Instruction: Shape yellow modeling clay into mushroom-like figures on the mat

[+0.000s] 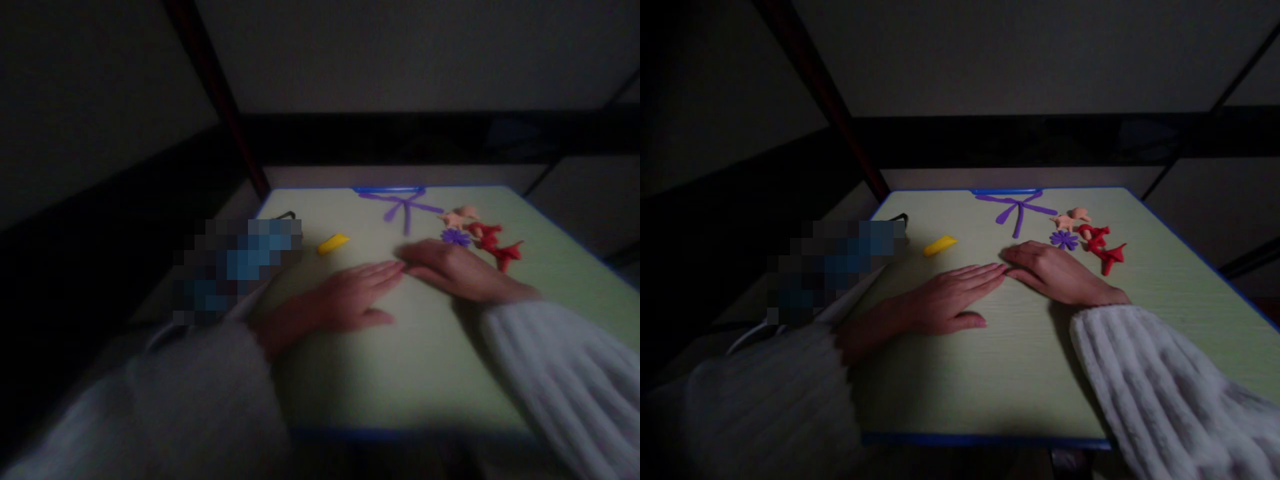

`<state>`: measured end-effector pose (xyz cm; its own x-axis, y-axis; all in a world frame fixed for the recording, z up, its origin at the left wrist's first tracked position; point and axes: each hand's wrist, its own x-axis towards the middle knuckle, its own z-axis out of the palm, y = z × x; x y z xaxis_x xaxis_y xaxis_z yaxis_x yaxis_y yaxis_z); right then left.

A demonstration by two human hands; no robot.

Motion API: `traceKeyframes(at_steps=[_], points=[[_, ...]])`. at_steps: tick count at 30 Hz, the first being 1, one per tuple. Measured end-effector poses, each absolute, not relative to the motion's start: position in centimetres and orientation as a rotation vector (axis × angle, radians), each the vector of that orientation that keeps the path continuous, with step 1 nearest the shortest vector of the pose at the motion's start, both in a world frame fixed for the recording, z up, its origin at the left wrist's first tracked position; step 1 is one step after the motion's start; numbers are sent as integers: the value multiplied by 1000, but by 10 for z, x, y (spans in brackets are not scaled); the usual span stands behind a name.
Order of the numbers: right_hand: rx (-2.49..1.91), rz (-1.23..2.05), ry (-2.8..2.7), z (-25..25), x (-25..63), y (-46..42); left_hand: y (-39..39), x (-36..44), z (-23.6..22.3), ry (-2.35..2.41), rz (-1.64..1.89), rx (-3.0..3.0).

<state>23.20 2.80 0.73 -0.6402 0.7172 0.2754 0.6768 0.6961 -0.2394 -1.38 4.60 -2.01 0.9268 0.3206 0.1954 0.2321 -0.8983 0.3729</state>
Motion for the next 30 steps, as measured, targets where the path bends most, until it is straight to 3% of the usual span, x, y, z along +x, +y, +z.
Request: traceKeyframes(at_steps=[10, 17, 30], points=[[-997, 287, -2605, 1, 224, 26, 48, -23, -12, 483, 511, 2508], [-1027, 181, -2656, -7, 212, 15, 45, -21, -11, 660, 768, 2379], [-1168, 113, -2692, -18, 207, 11, 46, -20, -14, 836, 804, 2280]])
